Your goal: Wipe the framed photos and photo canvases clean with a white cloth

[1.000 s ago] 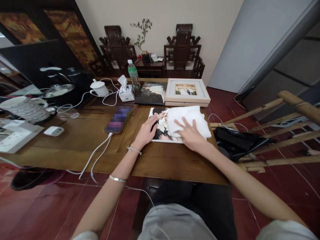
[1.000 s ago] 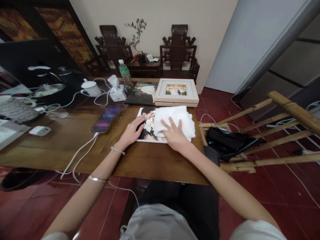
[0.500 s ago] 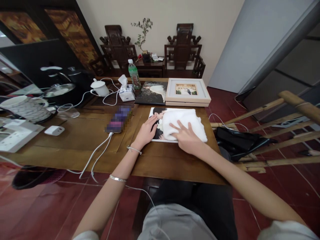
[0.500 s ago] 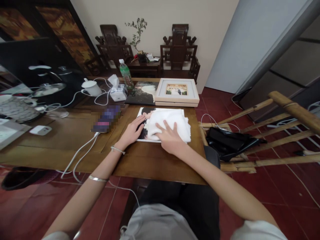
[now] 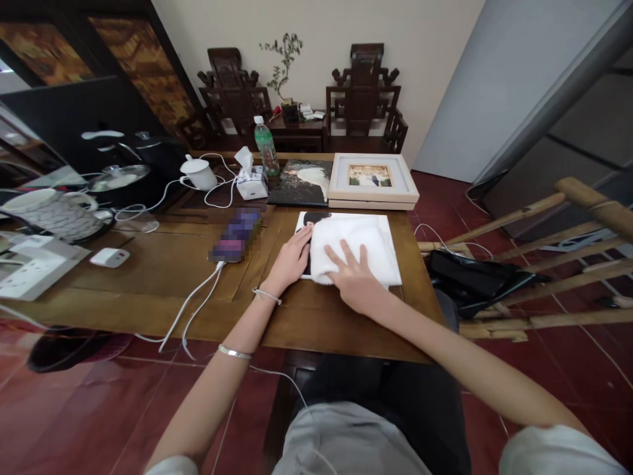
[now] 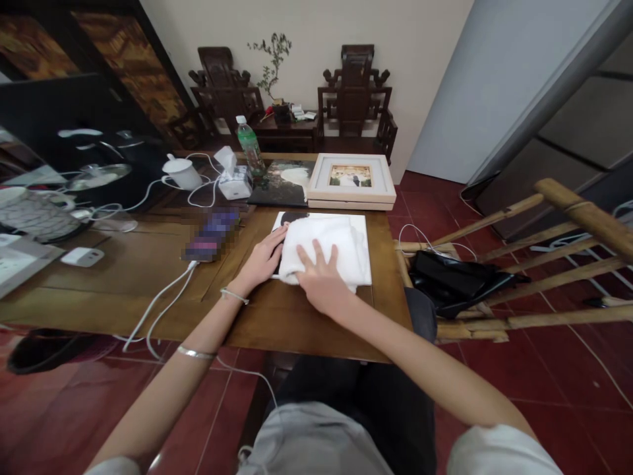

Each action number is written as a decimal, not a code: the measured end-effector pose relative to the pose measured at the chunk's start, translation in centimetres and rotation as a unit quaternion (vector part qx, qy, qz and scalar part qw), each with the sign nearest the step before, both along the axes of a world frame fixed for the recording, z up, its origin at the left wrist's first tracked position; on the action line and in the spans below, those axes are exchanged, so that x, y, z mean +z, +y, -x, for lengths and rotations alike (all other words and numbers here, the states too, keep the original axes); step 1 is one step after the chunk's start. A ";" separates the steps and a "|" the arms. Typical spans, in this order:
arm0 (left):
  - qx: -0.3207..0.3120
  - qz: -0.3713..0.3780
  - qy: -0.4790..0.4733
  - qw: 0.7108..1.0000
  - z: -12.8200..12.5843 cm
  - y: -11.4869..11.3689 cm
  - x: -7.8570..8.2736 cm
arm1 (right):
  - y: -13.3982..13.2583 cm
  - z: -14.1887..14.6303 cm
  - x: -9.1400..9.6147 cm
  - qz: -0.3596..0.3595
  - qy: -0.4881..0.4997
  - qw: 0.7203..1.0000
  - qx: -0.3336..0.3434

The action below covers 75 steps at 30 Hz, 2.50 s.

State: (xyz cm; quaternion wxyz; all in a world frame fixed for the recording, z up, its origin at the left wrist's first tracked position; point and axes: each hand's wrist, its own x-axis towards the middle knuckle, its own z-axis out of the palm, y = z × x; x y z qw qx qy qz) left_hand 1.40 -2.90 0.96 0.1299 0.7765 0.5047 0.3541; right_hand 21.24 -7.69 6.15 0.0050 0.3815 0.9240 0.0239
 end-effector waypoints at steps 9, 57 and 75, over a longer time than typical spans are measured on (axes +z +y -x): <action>0.010 0.012 0.010 1.000 -0.2 -0.2 0.4 | -2.5 -2.2 1.0 0.062 0.003 0.998 0.028; 0.022 -0.002 0.030 0.999 -0.3 -0.4 0.4 | 10.6 5.7 3.4 0.116 0.125 0.985 -0.025; 0.029 0.004 0.019 0.999 -0.4 -0.5 0.3 | 1.5 -9.3 0.6 0.032 0.039 0.997 -0.053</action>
